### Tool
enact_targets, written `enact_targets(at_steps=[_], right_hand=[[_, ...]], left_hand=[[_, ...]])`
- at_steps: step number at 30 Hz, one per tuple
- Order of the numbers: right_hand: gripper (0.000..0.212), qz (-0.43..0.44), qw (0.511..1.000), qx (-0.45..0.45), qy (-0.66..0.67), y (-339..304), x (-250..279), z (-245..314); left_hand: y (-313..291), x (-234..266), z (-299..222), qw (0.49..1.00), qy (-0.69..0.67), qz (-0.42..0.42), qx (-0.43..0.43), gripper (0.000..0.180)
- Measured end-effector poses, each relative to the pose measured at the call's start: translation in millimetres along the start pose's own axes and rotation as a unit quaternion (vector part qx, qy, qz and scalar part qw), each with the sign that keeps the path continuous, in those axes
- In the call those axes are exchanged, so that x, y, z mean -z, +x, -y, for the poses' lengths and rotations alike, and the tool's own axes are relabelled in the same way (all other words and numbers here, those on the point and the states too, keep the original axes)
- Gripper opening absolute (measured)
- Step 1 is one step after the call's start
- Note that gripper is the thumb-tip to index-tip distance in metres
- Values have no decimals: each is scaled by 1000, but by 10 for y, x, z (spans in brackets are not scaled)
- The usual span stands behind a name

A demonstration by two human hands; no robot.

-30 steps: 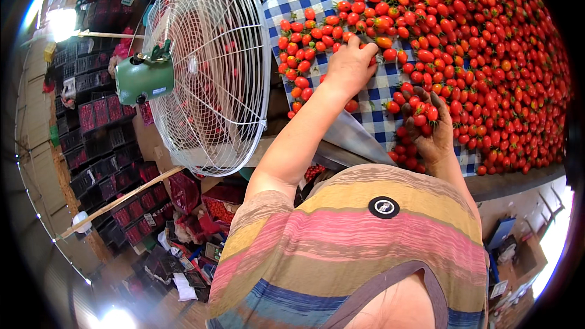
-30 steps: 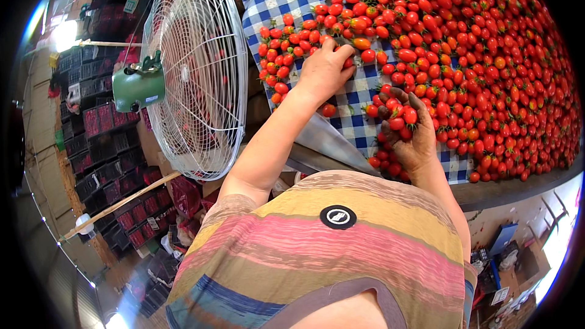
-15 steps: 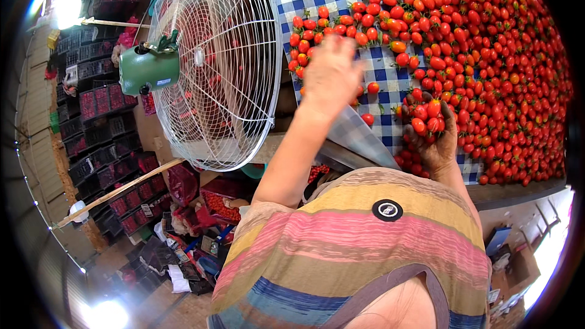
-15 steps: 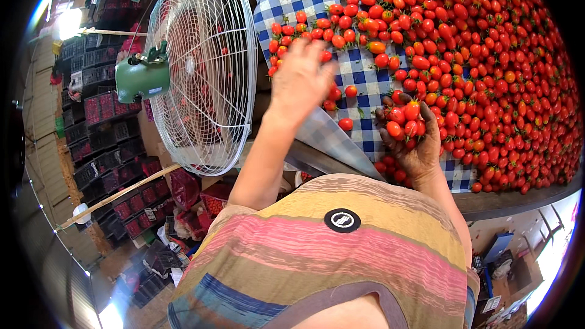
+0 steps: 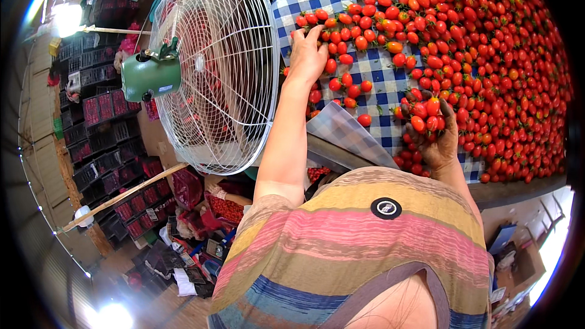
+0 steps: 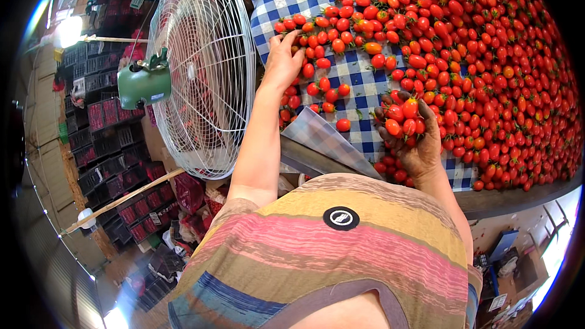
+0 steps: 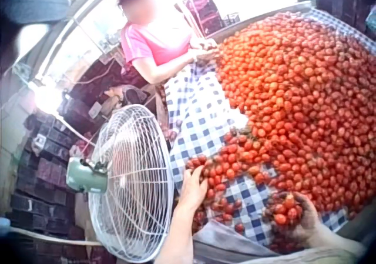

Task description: The person is sorting a large pile of strawberries on a checkered table by hand, gathering some fruit into their hands while moving others across the surface.

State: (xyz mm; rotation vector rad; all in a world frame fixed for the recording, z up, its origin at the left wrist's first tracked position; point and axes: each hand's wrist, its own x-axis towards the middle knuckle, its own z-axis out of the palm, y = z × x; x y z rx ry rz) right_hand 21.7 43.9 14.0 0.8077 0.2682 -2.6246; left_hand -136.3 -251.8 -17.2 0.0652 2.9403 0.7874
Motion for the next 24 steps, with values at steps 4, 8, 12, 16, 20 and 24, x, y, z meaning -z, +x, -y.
enact_targets(at_steps=[4, 8, 12, 16, 20, 24], right_hand=[[50, -7, 1000, 9, -9, -5, 14, 11], [50, -7, 1000, -1, 0, 3, -32, 5], [49, -15, 1000, 4, -1, -15, -42, 10], [50, -1, 1000, -10, 11, -1, 32, 24], [47, -63, 998, 7, 23, 28, 41, 28], [40, 2, 985, 146, -95, 35, 259, -21]], left_hand=[[45, 51, -204, 996, 65, 55, -10, 64], [31, -97, -92, 996, 45, 15, -69, 50], [-3, -221, -105, 995, 1, 6, -95, 38], [-192, 6, -675, 981, -137, 103, -96, 33], [-685, 61, -1475, 922, -189, 145, -304, 26], [-920, 17, -1805, 888, -102, 140, -427, 21]])
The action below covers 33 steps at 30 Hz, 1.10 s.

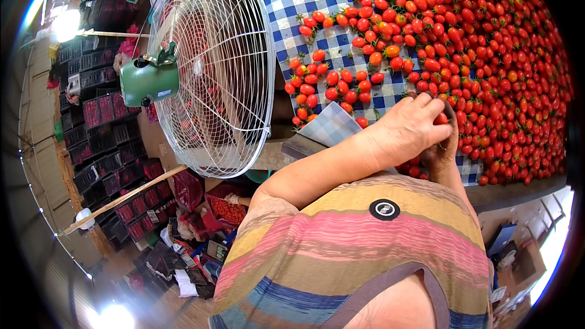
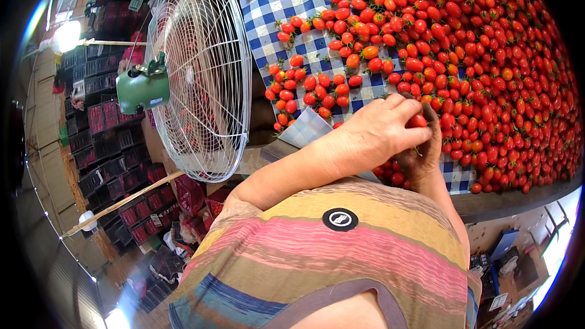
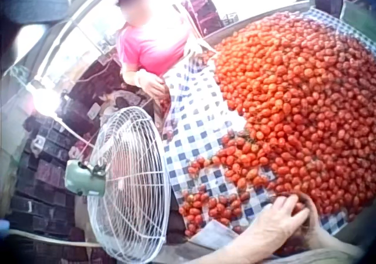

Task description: The person is sorting a large pile of strawberries on a checkered table by hand, gathering some fruit into their hands while moving others across the surface.

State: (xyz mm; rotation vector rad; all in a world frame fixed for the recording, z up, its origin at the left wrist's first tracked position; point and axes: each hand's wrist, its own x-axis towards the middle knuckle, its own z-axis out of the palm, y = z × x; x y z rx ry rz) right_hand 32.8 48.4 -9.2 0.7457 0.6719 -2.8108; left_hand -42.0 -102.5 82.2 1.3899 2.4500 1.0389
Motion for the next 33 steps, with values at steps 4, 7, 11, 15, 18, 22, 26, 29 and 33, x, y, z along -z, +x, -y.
enact_targets(at_steps=[4, 7, 11, 15, 18, 22, 26, 29, 33], right_hand=[[43, -14, 988, -65, 139, 24, -54, 110], [53, -75, 974, -105, 188, -74, -44, 157], [58, 24, 961, -135, 240, -78, -146, 188], [57, 14, 972, -109, 208, -89, -200, 211], [57, 7, 985, -68, 161, -100, -216, 230], [57, -9, 984, -83, 155, -102, -284, 243], [56, 22, 967, -129, 218, -54, -271, 242], [56, -12, 962, -136, 235, -52, -219, 217], [58, 63, 952, -118, 277, -44, -198, 209]], left_hand=[[14, 151, -31, 998, -59, -9, -24, 24], [113, 341, 249, 992, -125, -5, 23, 25], [164, 446, 1425, 961, 87, -173, 196, 26], [93, 326, 1923, 927, 244, -122, 256, 27], [28, 286, 1879, 916, 247, -82, 306, 27], [-206, 312, 1780, 902, 192, -126, 365, 26], [-77, 323, 988, 947, -19, -184, 263, 25], [20, 188, 431, 990, -52, -87, 99, 26], [-35, 25, 445, 976, -138, -134, 97, 35]])
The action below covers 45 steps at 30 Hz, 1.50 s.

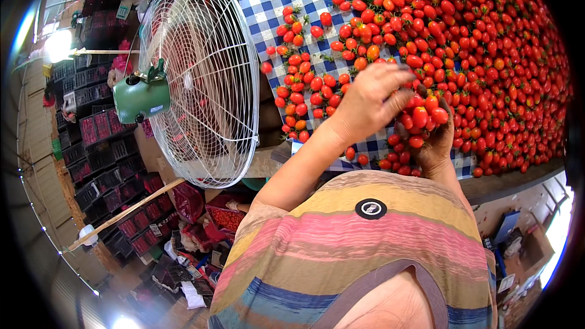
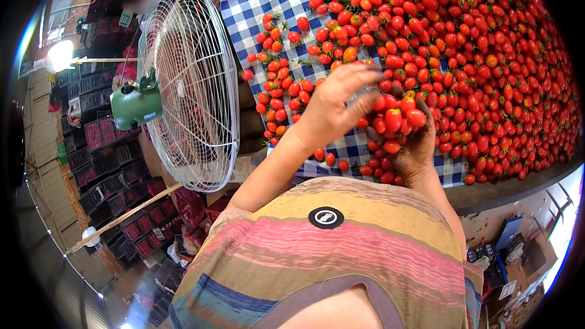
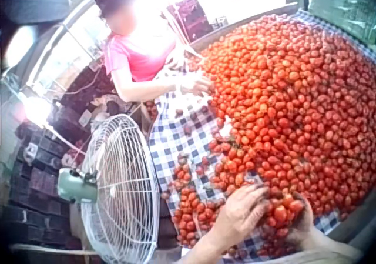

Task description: The person is sorting a large pile of strawberries on a checkered table by hand, gathering some fruit into their hands while moving others across the surface.

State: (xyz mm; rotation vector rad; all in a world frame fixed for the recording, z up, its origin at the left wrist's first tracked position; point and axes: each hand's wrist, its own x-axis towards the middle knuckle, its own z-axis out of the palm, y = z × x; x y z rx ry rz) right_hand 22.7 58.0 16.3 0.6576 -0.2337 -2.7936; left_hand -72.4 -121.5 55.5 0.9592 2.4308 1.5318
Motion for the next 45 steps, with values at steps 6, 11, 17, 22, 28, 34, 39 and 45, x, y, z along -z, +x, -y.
enact_targets(at_steps=[6, 11, 17, 22, 28, 34, 39, 45], right_hand=[[56, 78, 996, 3, -50, -71, -48, 135], [57, 79, 996, 22, -47, -96, -13, 171], [65, 98, 992, 60, -48, -146, -27, 362], [64, 159, 975, 152, -18, -971, 1, 792], [68, 90, 899, 425, -55, -2733, 610, 1116], [43, -184, 844, 492, -103, -3249, 1939, 1357], [57, -603, 625, 453, -202, -2838, 2047, 1488], [39, -391, 396, 603, -572, -2786, 694, 1751]], left_hand=[[-472, 42, 608, 928, 358, 34, 98, 59], [-1106, 348, 762, 856, 468, -40, 217, 56], [-1230, 219, 215, 949, 252, 112, 154, 23], [-1428, 626, 575, 846, 498, 44, 185, 16], [-688, -32, 84, 949, 271, 163, 0, 24], [-538, -1098, -284, 900, 178, 330, -224, 12], [-696, -778, -222, 866, 251, 397, -172, 13], [-729, 85, 151, 879, 410, 242, 18, 10]])
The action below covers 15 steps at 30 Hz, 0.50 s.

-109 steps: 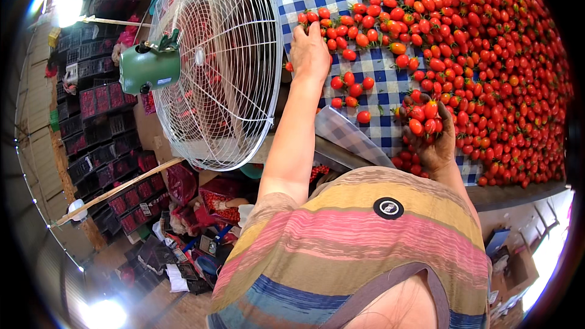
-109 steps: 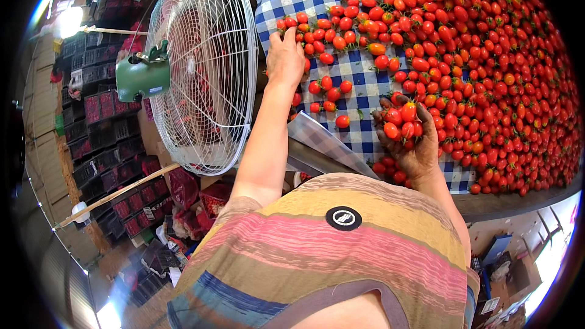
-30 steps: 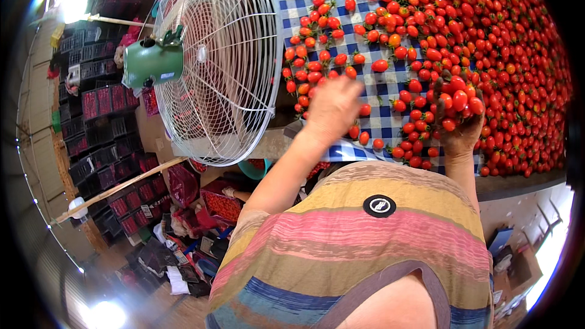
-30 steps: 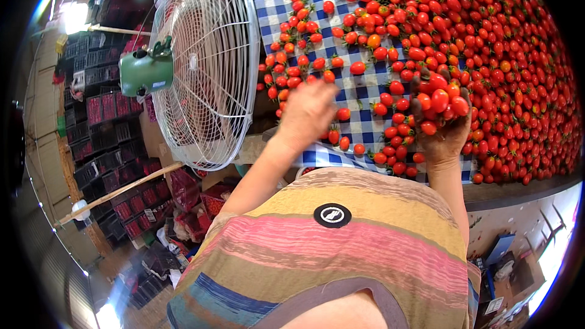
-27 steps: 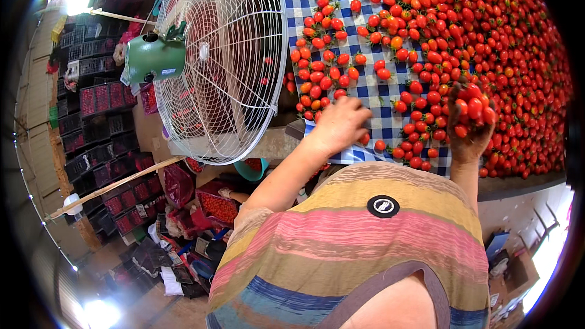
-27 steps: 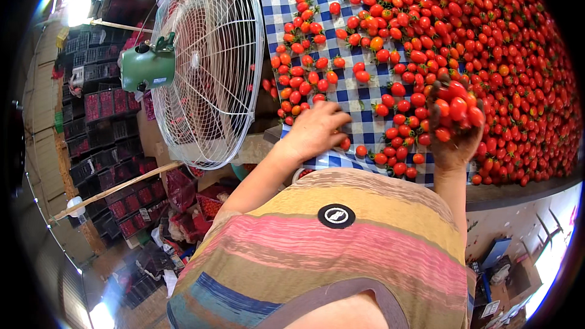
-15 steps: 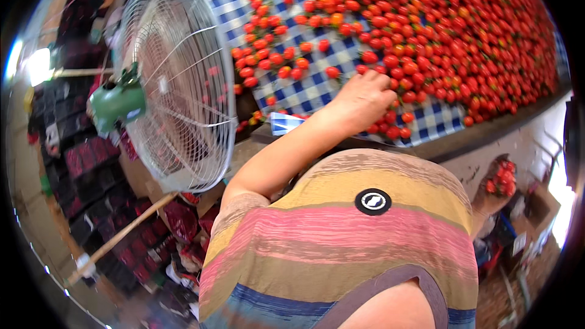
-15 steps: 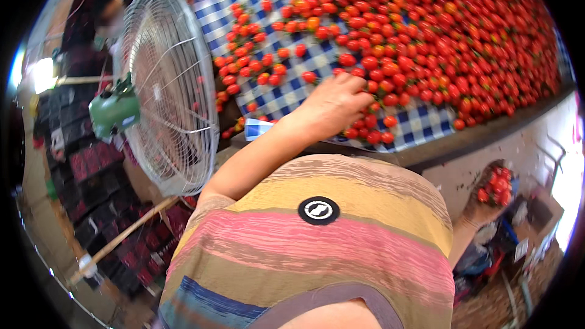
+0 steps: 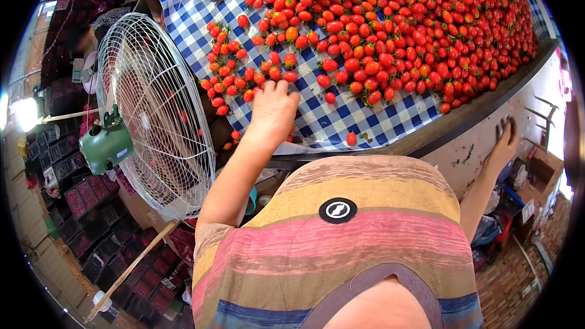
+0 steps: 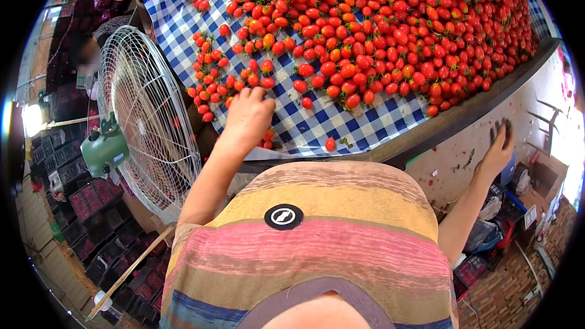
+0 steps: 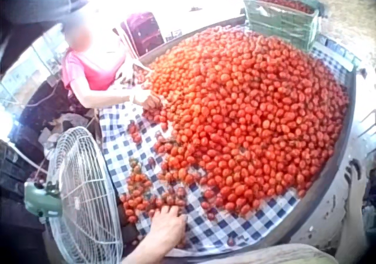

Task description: The person is sorting a large pile of strawberries on a checkered table by hand, gathering some fruit into their hands while moving others across the surface.

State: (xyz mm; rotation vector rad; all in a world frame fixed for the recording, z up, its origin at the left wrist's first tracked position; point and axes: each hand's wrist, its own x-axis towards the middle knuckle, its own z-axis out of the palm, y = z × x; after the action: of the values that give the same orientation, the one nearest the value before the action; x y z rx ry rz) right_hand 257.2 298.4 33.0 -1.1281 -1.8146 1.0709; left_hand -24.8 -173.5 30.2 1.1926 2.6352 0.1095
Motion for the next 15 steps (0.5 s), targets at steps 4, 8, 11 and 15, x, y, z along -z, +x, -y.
enact_targets(at_steps=[4, 8, 11, 15], right_hand=[[28, 172, 958, 147, -177, 18, -920, 1096], [21, 441, 835, 283, -168, -237, -1839, 1468], [21, 510, 784, 310, -172, -319, -2118, 1381], [35, 570, 746, 280, -199, -556, -2183, 1127]], left_hand=[[537, 138, -469, 988, -95, -90, -85, 26], [902, 33, -1019, 952, -107, -201, -203, 38], [806, -178, -848, 957, -120, -176, -196, 36], [336, -25, -280, 989, -91, -97, -65, 38]])
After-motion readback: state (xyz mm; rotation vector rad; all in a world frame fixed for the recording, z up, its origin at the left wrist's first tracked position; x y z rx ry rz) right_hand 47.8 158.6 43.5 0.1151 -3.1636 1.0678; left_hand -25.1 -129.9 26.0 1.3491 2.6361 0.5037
